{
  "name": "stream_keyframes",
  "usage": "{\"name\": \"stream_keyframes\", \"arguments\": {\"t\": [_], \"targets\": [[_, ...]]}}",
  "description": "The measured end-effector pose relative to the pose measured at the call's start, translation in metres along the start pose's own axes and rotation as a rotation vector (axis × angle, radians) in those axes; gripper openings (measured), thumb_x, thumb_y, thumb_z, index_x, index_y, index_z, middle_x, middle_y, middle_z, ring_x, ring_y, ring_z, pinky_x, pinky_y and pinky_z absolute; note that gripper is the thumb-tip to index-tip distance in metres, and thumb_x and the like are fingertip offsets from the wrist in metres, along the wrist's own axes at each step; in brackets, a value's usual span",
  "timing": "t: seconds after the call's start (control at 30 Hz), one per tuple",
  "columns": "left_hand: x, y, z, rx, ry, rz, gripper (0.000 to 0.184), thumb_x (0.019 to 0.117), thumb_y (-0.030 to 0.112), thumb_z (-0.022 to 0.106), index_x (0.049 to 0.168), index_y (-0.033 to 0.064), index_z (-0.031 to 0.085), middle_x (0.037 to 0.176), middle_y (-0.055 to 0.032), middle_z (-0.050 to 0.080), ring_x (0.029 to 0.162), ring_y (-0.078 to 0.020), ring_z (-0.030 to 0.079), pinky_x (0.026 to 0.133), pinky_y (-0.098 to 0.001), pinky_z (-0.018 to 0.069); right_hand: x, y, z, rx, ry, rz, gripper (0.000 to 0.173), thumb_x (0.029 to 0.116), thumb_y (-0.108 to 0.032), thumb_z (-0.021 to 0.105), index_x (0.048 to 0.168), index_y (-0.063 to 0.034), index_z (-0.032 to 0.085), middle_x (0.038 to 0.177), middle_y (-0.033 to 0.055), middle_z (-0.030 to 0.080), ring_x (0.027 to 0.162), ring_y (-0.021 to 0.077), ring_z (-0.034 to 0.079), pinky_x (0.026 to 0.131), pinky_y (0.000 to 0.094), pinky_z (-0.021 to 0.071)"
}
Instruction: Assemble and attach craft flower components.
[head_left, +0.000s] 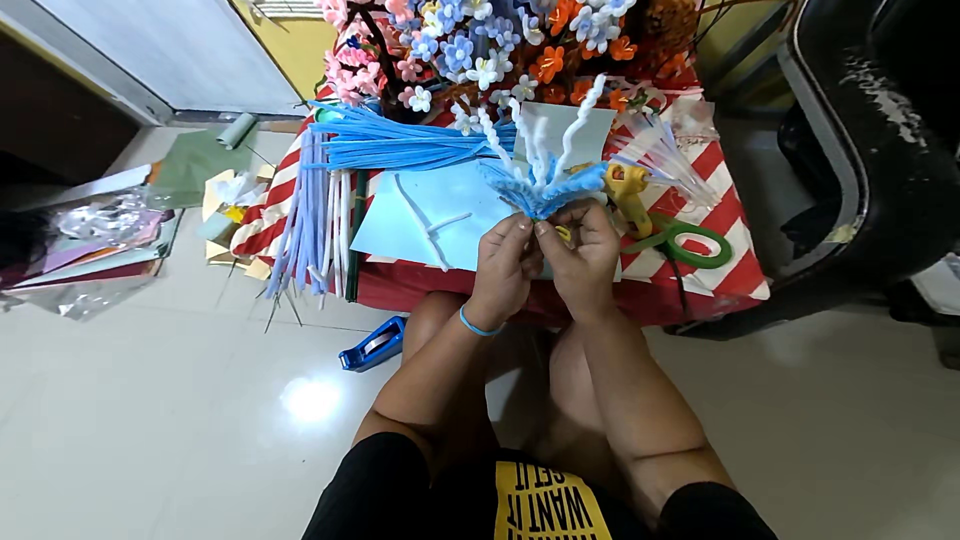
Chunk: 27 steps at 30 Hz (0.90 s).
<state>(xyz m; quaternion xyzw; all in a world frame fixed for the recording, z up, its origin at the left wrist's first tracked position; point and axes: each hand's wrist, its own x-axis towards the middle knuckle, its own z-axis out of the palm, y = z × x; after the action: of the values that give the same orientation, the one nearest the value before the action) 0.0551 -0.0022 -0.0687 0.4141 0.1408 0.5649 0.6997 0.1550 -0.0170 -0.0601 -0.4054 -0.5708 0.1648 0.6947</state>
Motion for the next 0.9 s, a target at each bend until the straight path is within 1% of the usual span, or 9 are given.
{"name": "stream_keyframes", "arguments": {"t": [0.1,0.23,0.3,0.4,0.47,0.57,0.63,0.73,0.9], "targets": [[-0.003,-0.005,0.002,0.031,-0.013,0.064,0.028,0.1074,0.024,0.049,0.085,0.0189,0.066,0.063,0.0089,0.051,0.051,0.0018,0.046,0.049,-0.0142,0.041,-0.002,0.0,0.002,-0.066,0.056,-0.109,0.011,0.0853,-0.004,0.067,0.094,-0.0038,0.06,0.09,0.0004,0.063,0.087,0.0019,0.062,0.079,0.0186,0.054],[-0.005,-0.009,0.003,0.068,-0.025,0.111,0.028,0.1066,0.023,0.051,0.084,0.0189,0.067,0.066,0.0083,0.057,0.058,0.0005,0.054,0.056,-0.0172,0.0486,-0.004,-0.003,0.003,-0.054,0.081,-0.135,0.014,0.0845,-0.002,0.066,0.097,-0.0045,0.06,0.091,-0.0018,0.063,0.088,0.0008,0.062,0.08,0.0192,0.0538],[-0.005,-0.011,0.002,0.111,-0.031,0.14,0.027,0.1065,0.023,0.051,0.086,0.0192,0.068,0.072,0.0086,0.06,0.062,0.0009,0.056,0.058,-0.0179,0.0499,-0.004,-0.005,0.002,-0.053,0.09,-0.143,0.018,0.0838,-0.002,0.065,0.101,-0.0049,0.06,0.093,-0.0032,0.063,0.09,0.0001,0.062,0.083,0.0201,0.0544],[-0.007,-0.013,0.0,0.197,-0.034,0.202,0.025,0.1059,0.022,0.053,0.09,0.018,0.071,0.087,0.0086,0.065,0.074,0.0014,0.059,0.067,-0.0196,0.0523,-0.005,-0.006,0.001,-0.03,0.102,-0.139,0.024,0.0839,-0.004,0.067,0.107,-0.0059,0.062,0.097,-0.0046,0.066,0.095,0.0003,0.064,0.087,0.0224,0.0555],[-0.008,-0.014,0.0,0.228,-0.044,0.243,0.024,0.1059,0.023,0.054,0.093,0.0188,0.073,0.091,0.0096,0.067,0.077,0.0024,0.06,0.069,-0.0193,0.053,-0.006,-0.006,0.0,-0.013,0.103,-0.134,0.026,0.0837,-0.005,0.068,0.109,-0.0065,0.063,0.1,-0.0044,0.067,0.097,0.0011,0.064,0.088,0.024,0.0562],[-0.008,-0.016,-0.002,0.246,-0.081,0.288,0.024,0.1068,0.027,0.053,0.098,0.0203,0.074,0.091,0.0102,0.066,0.076,0.003,0.059,0.068,-0.0182,0.0514,-0.007,-0.009,-0.001,0.006,0.11,-0.131,0.027,0.0835,-0.006,0.069,0.11,-0.0091,0.063,0.102,-0.0056,0.069,0.099,0.0014,0.066,0.088,0.0255,0.0581],[-0.008,-0.017,-0.002,0.272,-0.087,0.318,0.025,0.1069,0.028,0.052,0.097,0.0211,0.074,0.087,0.0113,0.065,0.073,0.0036,0.058,0.066,-0.0174,0.0507,-0.007,-0.01,-0.001,0.01,0.118,-0.131,0.025,0.0839,-0.007,0.069,0.108,-0.0096,0.064,0.101,-0.0067,0.069,0.098,0.0005,0.066,0.087,0.0249,0.0587],[-0.009,-0.018,-0.001,0.32,-0.09,0.354,0.024,0.1068,0.024,0.052,0.095,0.0183,0.072,0.083,0.0104,0.063,0.073,0.0026,0.057,0.067,-0.0183,0.0498,-0.008,-0.009,-0.002,0.042,0.112,-0.135,0.023,0.0867,-0.008,0.069,0.109,-0.0123,0.065,0.102,-0.0091,0.069,0.098,-0.0007,0.066,0.087,0.0238,0.0585],[-0.01,-0.018,0.002,0.35,-0.086,0.362,0.021,0.1063,0.02,0.053,0.098,0.0168,0.073,0.086,0.0093,0.064,0.074,0.0027,0.058,0.065,-0.0177,0.0508,-0.008,-0.01,-0.002,0.103,0.131,-0.116,0.025,0.0882,-0.009,0.07,0.111,-0.0191,0.065,0.103,-0.0141,0.069,0.099,-0.0026,0.066,0.087,0.0217,0.058]]}}
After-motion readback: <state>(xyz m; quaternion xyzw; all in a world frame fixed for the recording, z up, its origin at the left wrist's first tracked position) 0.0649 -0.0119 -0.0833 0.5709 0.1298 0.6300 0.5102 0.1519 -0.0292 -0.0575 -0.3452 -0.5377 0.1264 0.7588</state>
